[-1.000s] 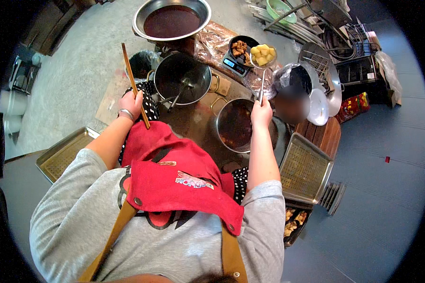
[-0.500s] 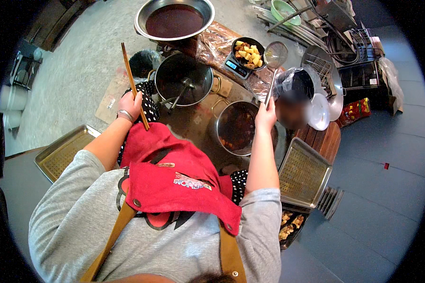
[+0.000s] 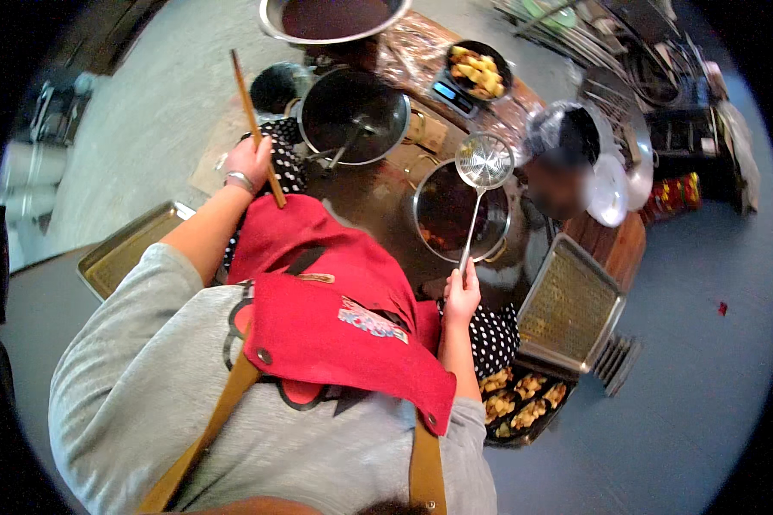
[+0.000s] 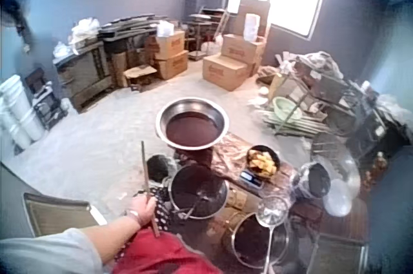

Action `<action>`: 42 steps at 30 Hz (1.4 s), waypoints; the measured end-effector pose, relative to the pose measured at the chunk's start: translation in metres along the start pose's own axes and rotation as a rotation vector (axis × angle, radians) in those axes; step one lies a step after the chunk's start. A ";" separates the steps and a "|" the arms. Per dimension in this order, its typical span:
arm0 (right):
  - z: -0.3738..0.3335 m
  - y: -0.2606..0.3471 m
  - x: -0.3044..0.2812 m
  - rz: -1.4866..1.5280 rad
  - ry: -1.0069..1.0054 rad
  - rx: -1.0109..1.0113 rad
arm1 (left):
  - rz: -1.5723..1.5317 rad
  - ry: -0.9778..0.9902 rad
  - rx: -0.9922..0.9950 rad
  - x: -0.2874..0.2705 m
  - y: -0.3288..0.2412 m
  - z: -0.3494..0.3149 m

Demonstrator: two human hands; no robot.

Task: The person uses a ladle, strainer, and chopsticks to portion various food items from several pots into a bowl, checks the weight on a digital scale, and places the bowl onto a metal tray.

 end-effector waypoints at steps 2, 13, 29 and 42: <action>0.008 0.018 0.035 -0.038 0.070 0.023 | -0.035 -0.028 0.011 0.002 0.009 0.003; 0.099 0.038 0.325 -0.833 0.713 -0.845 | -0.207 0.048 -0.041 -0.029 0.025 -0.001; 0.119 0.030 0.337 -1.049 0.859 -0.789 | -0.267 0.020 0.124 -0.025 0.012 0.006; -0.022 -0.019 0.007 -0.718 0.134 -0.169 | -0.062 0.002 0.114 0.001 -0.001 -0.001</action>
Point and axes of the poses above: each hand's wrist, its own z-axis towards the middle knuckle, its own x-axis out of the palm, y = z × x, the point moved 5 cm from there along z, towards the middle knuckle, and after that the axes turned 15 degrees about -x, right-handed, at the moved point
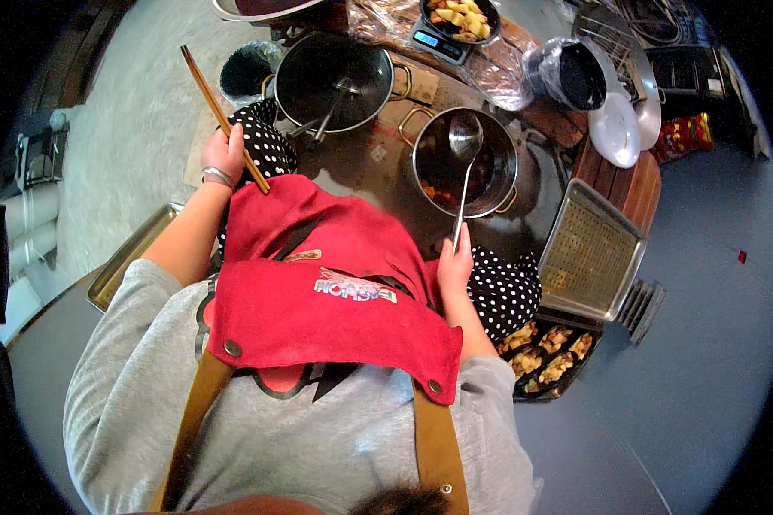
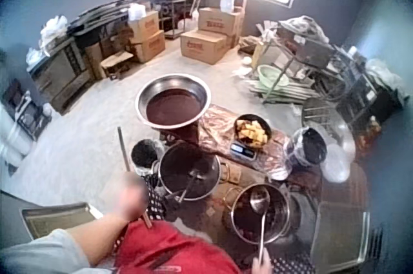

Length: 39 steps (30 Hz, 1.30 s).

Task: The person uses a ladle, strainer, and chopsticks to portion various food items from several pots into a bowl, checks the weight on a digital scale, and places the bowl onto a metal tray.

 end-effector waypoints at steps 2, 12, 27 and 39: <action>0.016 -0.043 0.015 0.037 0.042 0.145 | 0.039 -0.003 0.010 0.007 -0.002 0.003; 0.037 -0.083 0.054 0.771 0.124 0.761 | 0.131 0.005 0.003 -0.007 -0.029 -0.008; 0.020 -0.083 -0.008 0.910 0.034 0.746 | 0.143 -0.050 -0.036 -0.005 -0.017 -0.004; 0.003 -0.047 -0.048 1.009 -0.042 0.657 | 0.232 -0.029 -0.047 -0.001 -0.005 0.004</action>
Point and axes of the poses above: each hand's wrist, its own z-axis towards the middle knuckle, its own x-axis out of the palm, y = z × x, the point moved 5 cm from there along z, towards the middle knuckle, and after that the axes turned 15 degrees about -x, right-handed, at the moved point
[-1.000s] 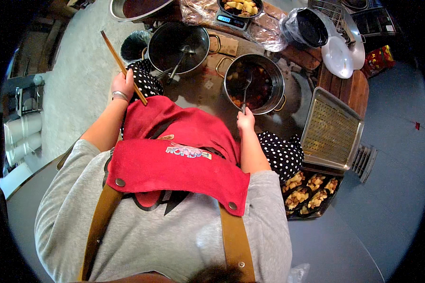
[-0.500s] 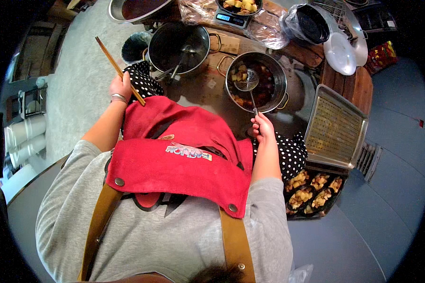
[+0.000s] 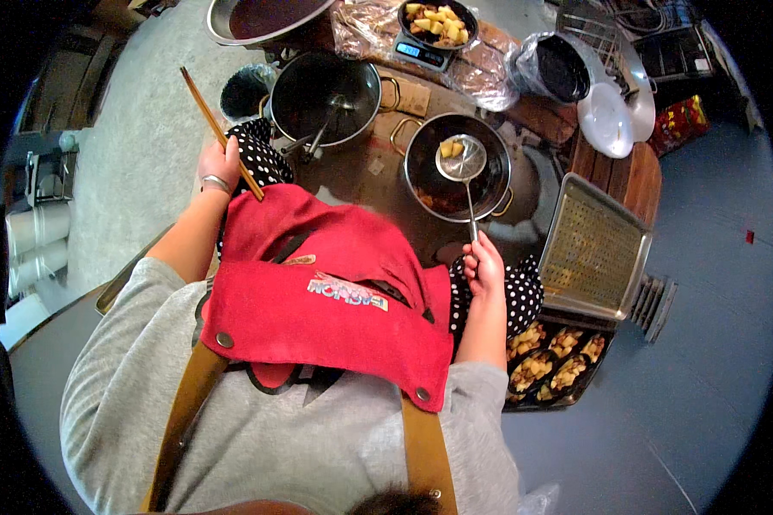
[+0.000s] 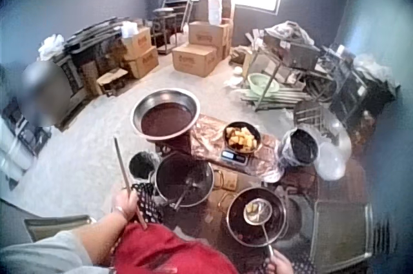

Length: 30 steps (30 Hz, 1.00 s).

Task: The person uses a ladle, strainer, and chopsticks to portion various food items from several pots into a bowl, checks the weight on a digital scale, and places the bowl onto a metal tray.

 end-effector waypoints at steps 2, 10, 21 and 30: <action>-0.008 0.015 0.006 0.014 0.054 -0.016 | -0.070 -0.010 0.005 -0.002 -0.001 -0.003; 0.019 0.109 0.109 0.012 0.137 -0.329 | -0.160 -0.011 -0.022 -0.009 0.001 -0.007; 0.088 0.131 0.171 -0.683 -0.082 -1.034 | -0.215 0.092 0.013 -0.009 -0.001 -0.003; -0.012 0.012 0.053 -0.294 -0.090 -0.546 | -0.237 0.085 -0.028 -0.017 -0.001 -0.011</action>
Point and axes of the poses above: each hand's wrist, its own z-axis towards the middle knuckle, its own x-axis out of the palm, y = z × x, the point moved 5 cm from there along z, towards the middle knuckle, and after that the axes turned 15 degrees about -x, right-handed, at the moved point
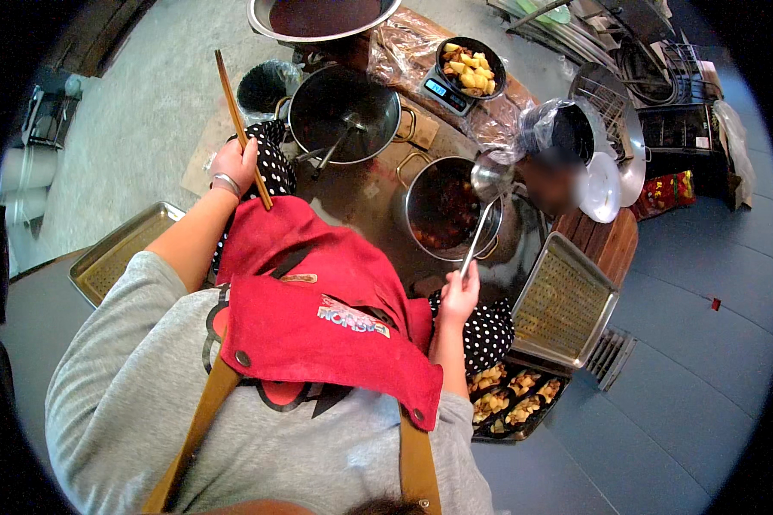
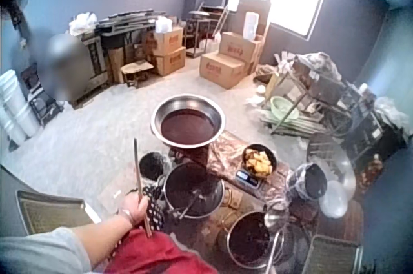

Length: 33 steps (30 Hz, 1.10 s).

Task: The person uses a ladle, strainer, and chopsticks to portion various food items from several pots into a bowl, checks the weight on a digital scale, and places the bowl onto a metal tray.

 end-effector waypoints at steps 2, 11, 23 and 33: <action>-0.010 -0.024 -0.007 -0.050 0.058 0.088 | 0.009 0.026 -0.006 0.003 0.000 0.001; 0.029 -0.114 0.004 -0.232 0.067 0.320 | 0.082 -0.041 0.031 0.014 0.001 0.007; 0.022 -0.106 0.036 -0.116 0.232 0.612 | 0.068 -0.043 0.040 0.010 0.005 0.009; 0.079 -0.015 0.174 -0.872 0.643 -0.408 | 0.025 -0.015 0.025 0.006 0.012 0.006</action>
Point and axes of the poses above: each hand's wrist, its own z-axis towards the middle knuckle, its own x-axis out of the palm, y = z × x, the point moved 5 cm from there along z, towards the middle knuckle, and after that the axes turned 15 degrees about -x, right-handed, at the moved point
